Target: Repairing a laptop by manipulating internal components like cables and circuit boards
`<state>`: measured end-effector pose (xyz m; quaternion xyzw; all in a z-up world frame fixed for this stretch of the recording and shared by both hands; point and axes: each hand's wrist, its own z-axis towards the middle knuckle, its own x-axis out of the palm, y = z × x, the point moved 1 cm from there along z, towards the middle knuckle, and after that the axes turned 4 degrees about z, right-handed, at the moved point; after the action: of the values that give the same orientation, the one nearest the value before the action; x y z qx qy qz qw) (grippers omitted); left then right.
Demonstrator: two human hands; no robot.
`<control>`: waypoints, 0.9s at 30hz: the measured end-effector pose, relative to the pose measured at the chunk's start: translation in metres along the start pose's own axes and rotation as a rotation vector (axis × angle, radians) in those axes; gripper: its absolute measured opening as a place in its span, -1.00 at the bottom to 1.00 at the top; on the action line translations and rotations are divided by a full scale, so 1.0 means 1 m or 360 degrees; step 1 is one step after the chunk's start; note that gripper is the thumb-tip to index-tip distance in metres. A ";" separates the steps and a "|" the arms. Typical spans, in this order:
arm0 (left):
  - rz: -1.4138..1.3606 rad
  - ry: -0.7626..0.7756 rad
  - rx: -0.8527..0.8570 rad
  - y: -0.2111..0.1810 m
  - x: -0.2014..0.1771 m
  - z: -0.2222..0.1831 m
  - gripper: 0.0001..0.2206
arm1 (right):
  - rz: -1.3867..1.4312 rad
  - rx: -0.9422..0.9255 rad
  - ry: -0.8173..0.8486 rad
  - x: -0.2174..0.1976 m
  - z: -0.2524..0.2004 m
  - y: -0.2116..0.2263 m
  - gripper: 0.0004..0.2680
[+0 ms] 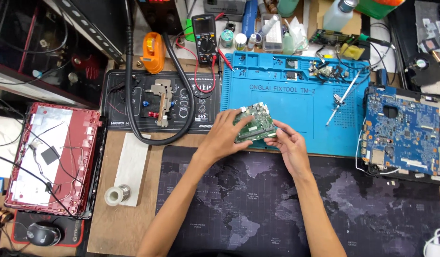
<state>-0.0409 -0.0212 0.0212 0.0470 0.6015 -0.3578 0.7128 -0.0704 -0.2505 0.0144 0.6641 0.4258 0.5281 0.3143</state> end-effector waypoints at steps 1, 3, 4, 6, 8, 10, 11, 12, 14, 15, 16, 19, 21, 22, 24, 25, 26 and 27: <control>0.0006 -0.0006 -0.0005 0.000 -0.005 0.000 -0.35 | -0.0001 -0.0001 0.0010 0.002 0.001 0.002 -0.68; -0.0006 -0.0013 -0.0010 -0.001 -0.013 0.001 -0.31 | 0.0006 0.0039 0.0014 0.005 0.003 0.007 -0.69; -0.0004 -0.0016 -0.0013 -0.002 -0.020 0.001 -0.31 | 0.0005 0.0040 0.0019 0.006 0.008 0.005 -0.69; 0.0024 -0.0082 -0.0093 -0.003 -0.035 -0.001 -0.28 | 0.0061 0.0061 0.0053 0.009 0.016 0.001 -0.69; -0.0004 -0.0104 -0.0156 0.011 -0.037 -0.007 -0.28 | 0.0102 0.0078 0.0094 0.022 0.025 -0.005 -0.67; -0.0032 -0.0124 -0.0216 0.023 -0.046 -0.012 -0.27 | 0.0143 0.0096 0.0131 0.043 0.028 -0.004 -0.66; 0.0061 -0.0225 -0.0281 0.027 -0.054 -0.015 -0.29 | 0.0157 0.0106 0.0167 0.058 0.027 0.000 -0.64; 0.0154 -0.0325 -0.0345 0.031 -0.061 -0.017 -0.30 | 0.0170 0.0116 0.0203 0.072 0.025 0.004 -0.63; 0.0336 -0.0453 -0.0523 0.049 -0.067 -0.025 -0.33 | 0.0094 0.0130 0.0233 0.089 0.021 0.008 -0.63; 0.0521 -0.0577 -0.0696 0.059 -0.071 -0.032 -0.35 | 0.0021 0.0143 0.0259 0.098 0.017 0.009 -0.64; 0.0526 -0.0565 -0.0701 0.070 -0.068 -0.040 -0.35 | 0.0029 0.0155 0.0259 0.101 0.015 0.004 -0.64; 0.0745 -0.0683 -0.1015 0.096 -0.066 -0.056 -0.34 | -0.0051 0.0165 0.0288 0.106 0.015 -0.005 -0.65; 0.0921 -0.0748 -0.1185 0.101 -0.070 -0.060 -0.35 | -0.0137 0.0192 0.0283 0.108 0.012 -0.009 -0.67; 0.0924 -0.0750 -0.1185 0.103 -0.068 -0.061 -0.35 | -0.0135 0.0191 0.0285 0.109 0.010 -0.009 -0.67; 0.0874 -0.0760 -0.1327 0.107 -0.063 -0.061 -0.39 | -0.0221 0.0177 0.0279 0.110 0.006 -0.009 -0.69; 0.0872 -0.0760 -0.1323 0.111 -0.059 -0.060 -0.39 | -0.0220 0.0175 0.0276 0.109 0.004 -0.007 -0.69; 0.0876 -0.0761 -0.1341 0.115 -0.055 -0.060 -0.39 | -0.0258 0.0169 0.0285 0.108 0.003 -0.005 -0.70; 0.0883 -0.0763 -0.1360 0.119 -0.051 -0.060 -0.39 | -0.0293 0.0162 0.0297 0.108 0.002 -0.004 -0.71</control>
<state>-0.0235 0.1199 0.0074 -0.1721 0.4792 0.1177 0.8526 -0.0611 -0.1515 0.0574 0.5854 0.5386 0.5341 0.2863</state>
